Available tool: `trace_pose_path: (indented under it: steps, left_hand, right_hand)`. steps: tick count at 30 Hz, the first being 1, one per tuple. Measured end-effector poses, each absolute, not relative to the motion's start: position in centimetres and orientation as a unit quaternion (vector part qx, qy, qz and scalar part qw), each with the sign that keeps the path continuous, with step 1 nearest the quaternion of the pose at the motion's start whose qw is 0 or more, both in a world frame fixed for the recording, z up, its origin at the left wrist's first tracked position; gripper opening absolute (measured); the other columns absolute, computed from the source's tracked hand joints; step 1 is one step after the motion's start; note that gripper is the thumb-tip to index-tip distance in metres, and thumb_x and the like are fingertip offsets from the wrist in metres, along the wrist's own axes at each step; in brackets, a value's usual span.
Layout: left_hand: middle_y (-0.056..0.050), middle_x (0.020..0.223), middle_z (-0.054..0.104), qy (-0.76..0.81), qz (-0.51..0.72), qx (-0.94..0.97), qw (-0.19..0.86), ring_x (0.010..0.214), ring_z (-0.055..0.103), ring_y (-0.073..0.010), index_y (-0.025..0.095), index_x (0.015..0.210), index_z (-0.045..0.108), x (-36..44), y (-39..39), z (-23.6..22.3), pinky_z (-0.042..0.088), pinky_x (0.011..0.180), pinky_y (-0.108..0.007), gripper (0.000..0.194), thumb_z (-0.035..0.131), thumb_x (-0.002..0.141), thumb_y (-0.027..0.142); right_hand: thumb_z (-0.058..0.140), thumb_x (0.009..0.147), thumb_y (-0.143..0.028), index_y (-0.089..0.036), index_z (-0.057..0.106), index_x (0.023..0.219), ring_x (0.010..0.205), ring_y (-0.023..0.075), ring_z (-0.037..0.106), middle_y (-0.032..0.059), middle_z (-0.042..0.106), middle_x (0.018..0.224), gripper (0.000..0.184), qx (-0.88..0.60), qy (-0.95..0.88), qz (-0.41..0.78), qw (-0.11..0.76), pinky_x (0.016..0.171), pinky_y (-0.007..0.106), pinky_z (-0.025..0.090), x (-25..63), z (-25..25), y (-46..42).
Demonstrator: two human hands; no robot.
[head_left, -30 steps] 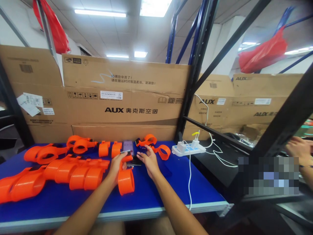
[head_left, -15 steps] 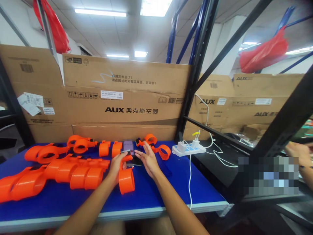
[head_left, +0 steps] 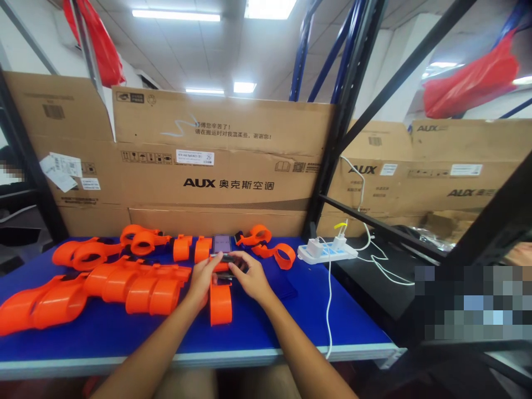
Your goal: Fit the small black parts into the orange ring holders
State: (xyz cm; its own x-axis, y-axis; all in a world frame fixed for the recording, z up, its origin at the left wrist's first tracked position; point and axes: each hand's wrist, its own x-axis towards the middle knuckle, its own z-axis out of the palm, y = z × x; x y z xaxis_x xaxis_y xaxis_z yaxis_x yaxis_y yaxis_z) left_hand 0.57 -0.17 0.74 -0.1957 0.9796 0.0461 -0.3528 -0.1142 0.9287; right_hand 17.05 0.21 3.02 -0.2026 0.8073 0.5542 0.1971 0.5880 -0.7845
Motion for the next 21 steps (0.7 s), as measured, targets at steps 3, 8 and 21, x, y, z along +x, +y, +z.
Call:
trace_pose_path:
  steps: [3, 8, 21]
  left_hand:
    - [0.006, 0.045, 0.048, 0.421, 0.659, 0.333, 0.526, 0.038, 0.041, -0.0087, 0.015, 0.079, 0.070, 0.2, -0.4, 1.3, 0.033, 0.042, -0.023, 0.051, 0.082, 0.067, 0.063]
    - [0.006, 0.044, 0.049, 0.386, 0.688, 0.277, 0.549, 0.038, 0.043, -0.0095, 0.019, 0.073, 0.063, -0.2, -0.7, 1.8, 0.037, 0.044, -0.024, 0.045, 0.079, 0.071, 0.061]
    - [0.004, 0.045, 0.052, 0.389, 0.691, 0.306, 0.527, 0.038, 0.043, -0.0096, 0.018, 0.067, 0.060, 0.3, -1.0, 2.2, 0.035, 0.045, -0.025, 0.045, 0.081, 0.070, 0.058]
  right_hand:
    - [0.066, 0.087, -0.035, -0.023, 0.072, 0.114, 0.072, 0.0192, 0.060, 0.0032, 0.071, 0.089, 0.029, -0.400, -0.698, 0.245, 0.540, 0.071, 0.032, 0.050, 17.5, 2.4, 0.8]
    - [0.061, 0.089, -0.027, -0.023, 0.069, 0.114, 0.095, 0.0261, 0.063, 0.0082, 0.072, 0.106, 0.027, -0.438, -0.718, 0.133, 0.524, 0.090, 0.042, 0.050, 18.7, 1.9, 1.5]
    - [0.061, 0.092, -0.018, -0.024, 0.067, 0.117, 0.106, 0.0273, 0.054, 0.0104, 0.064, 0.117, 0.026, -0.422, -0.840, -0.004, 0.340, 0.089, 0.040, 0.044, 17.2, 0.5, 2.0]
